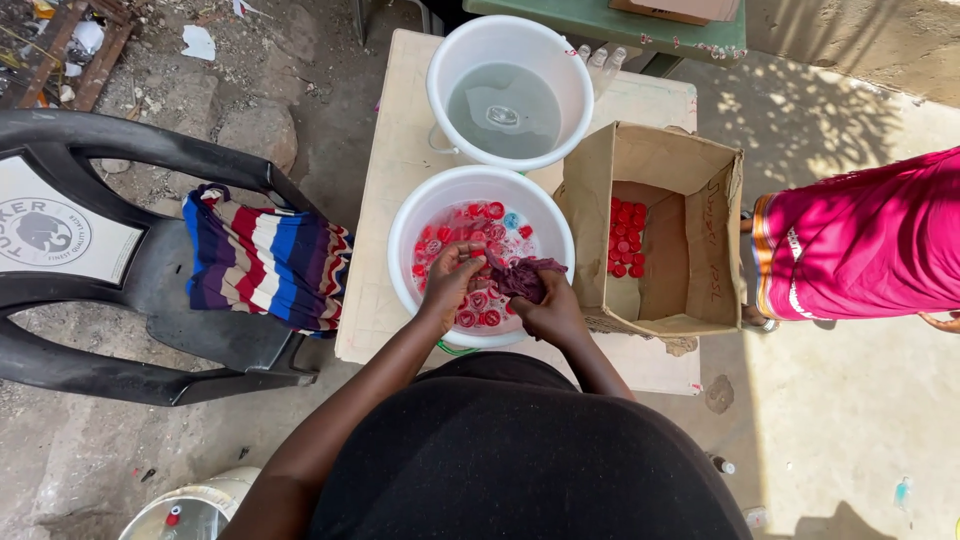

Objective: Drying wet red bottle caps with a cloth and placing them into a cardboard box

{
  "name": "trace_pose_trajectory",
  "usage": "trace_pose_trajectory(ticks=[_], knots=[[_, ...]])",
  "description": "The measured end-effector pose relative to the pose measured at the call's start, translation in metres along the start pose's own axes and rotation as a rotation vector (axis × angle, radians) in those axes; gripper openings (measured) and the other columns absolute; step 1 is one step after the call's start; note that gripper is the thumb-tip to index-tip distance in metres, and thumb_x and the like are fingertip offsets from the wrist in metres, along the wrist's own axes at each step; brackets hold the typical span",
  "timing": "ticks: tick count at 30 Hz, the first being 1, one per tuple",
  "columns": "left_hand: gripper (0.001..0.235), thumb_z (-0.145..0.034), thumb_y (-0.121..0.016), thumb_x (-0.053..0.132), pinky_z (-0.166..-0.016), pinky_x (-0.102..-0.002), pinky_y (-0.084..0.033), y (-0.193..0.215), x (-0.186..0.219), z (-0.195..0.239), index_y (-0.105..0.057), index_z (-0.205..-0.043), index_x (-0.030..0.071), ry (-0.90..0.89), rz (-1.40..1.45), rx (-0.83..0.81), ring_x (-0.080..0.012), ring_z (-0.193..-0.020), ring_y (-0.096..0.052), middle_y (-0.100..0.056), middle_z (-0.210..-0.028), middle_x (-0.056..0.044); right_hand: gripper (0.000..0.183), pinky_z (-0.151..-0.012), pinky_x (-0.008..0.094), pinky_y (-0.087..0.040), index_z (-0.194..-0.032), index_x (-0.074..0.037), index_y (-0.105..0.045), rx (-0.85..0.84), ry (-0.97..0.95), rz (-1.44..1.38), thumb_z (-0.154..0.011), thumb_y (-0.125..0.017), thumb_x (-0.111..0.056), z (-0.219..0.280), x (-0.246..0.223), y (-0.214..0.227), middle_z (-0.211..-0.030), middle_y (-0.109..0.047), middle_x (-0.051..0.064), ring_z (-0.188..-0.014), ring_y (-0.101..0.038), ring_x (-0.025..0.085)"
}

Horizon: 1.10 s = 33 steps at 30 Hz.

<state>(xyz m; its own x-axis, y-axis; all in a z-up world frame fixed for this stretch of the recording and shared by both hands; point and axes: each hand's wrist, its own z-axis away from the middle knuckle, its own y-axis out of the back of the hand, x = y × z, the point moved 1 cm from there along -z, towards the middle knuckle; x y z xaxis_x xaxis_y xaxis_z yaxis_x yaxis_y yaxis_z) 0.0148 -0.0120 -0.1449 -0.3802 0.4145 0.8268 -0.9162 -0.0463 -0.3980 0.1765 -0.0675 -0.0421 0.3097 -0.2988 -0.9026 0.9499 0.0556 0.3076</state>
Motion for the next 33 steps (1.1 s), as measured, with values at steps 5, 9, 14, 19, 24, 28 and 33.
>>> trace_pose_trajectory(ticks=[5, 9, 14, 19, 24, 28, 33], knots=[[0.024, -0.095, -0.070, 0.014, -0.063, -0.022, -0.062, 0.000, 0.007, -0.013, -0.069, -0.118, 0.007, -0.048, -0.198, -0.126, -0.0113, -0.082, -0.068, -0.062, -0.099, -0.005, 0.040, -0.067, 0.042, -0.049, -0.109, -0.001, -0.054, -0.053, -0.001, 0.111, -0.073, -0.071, -0.004, 0.018, -0.023, -0.001, -0.085, -0.062, 0.018, -0.079, -0.064, 0.032], [0.027, -0.092, -0.077, 0.015, -0.056, -0.025, -0.061, -0.010, 0.007, -0.012, -0.071, -0.117, 0.007, -0.067, -0.341, -0.273, -0.0126, -0.075, -0.071, -0.062, -0.088, -0.005, 0.060, -0.070, 0.033, -0.047, -0.126, -0.008, -0.035, 0.013, 0.057, -0.071, -0.077, -0.069, 0.001, 0.006, -0.002, -0.004, -0.089, -0.062, 0.016, -0.079, -0.058, 0.025], [0.033, -0.093, -0.078, 0.025, -0.056, -0.022, -0.063, -0.008, 0.008, -0.012, -0.069, -0.117, 0.003, 0.030, -0.138, -0.172, -0.0126, -0.066, -0.072, -0.068, -0.084, -0.008, 0.041, -0.054, 0.025, -0.048, -0.118, -0.005, -0.063, 0.020, 0.109, -0.163, -0.079, -0.066, 0.004, 0.018, -0.039, 0.004, -0.070, -0.065, 0.011, -0.056, -0.060, 0.016], [0.038, -0.094, -0.078, 0.029, -0.062, -0.023, -0.064, -0.012, 0.027, -0.006, -0.067, -0.118, 0.003, 0.051, 0.045, -0.088, -0.0145, -0.071, -0.075, -0.070, -0.086, -0.007, 0.051, -0.072, 0.030, -0.049, -0.130, -0.002, -0.064, -0.098, 0.160, -0.284, -0.079, -0.064, 0.007, 0.002, 0.002, 0.002, -0.092, -0.064, 0.016, -0.079, -0.059, 0.019], [0.036, -0.090, -0.083, 0.029, -0.059, -0.027, -0.065, -0.021, 0.030, 0.000, -0.070, -0.105, -0.001, 0.145, 0.147, -0.114, -0.0186, -0.070, -0.077, -0.075, -0.085, -0.012, 0.074, -0.060, 0.026, -0.055, -0.150, -0.004, -0.053, -0.256, 0.195, -0.318, -0.077, -0.056, 0.012, 0.002, -0.014, -0.001, -0.100, -0.069, 0.023, -0.072, -0.069, 0.021], [0.033, -0.090, -0.083, 0.027, -0.058, -0.029, -0.065, -0.022, 0.044, 0.008, -0.071, -0.100, -0.001, 0.157, 0.134, -0.119, -0.0193, -0.070, -0.077, -0.076, -0.084, -0.014, 0.078, -0.085, 0.049, -0.054, -0.150, 0.000, -0.051, -0.186, 0.251, -0.114, -0.073, -0.061, 0.010, 0.007, -0.021, -0.007, -0.118, -0.064, 0.034, -0.107, -0.061, 0.034], [0.044, -0.085, -0.085, 0.041, -0.059, -0.032, -0.065, -0.026, 0.054, 0.013, -0.069, -0.091, 0.000, 0.247, 0.059, -0.114, -0.0181, -0.060, -0.075, -0.073, -0.073, -0.013, 0.081, -0.068, 0.057, -0.049, -0.148, -0.017, -0.057, -0.041, 0.374, 0.357, -0.069, -0.073, -0.006, 0.009, -0.011, -0.001, -0.110, -0.066, 0.027, -0.096, -0.066, 0.054]])
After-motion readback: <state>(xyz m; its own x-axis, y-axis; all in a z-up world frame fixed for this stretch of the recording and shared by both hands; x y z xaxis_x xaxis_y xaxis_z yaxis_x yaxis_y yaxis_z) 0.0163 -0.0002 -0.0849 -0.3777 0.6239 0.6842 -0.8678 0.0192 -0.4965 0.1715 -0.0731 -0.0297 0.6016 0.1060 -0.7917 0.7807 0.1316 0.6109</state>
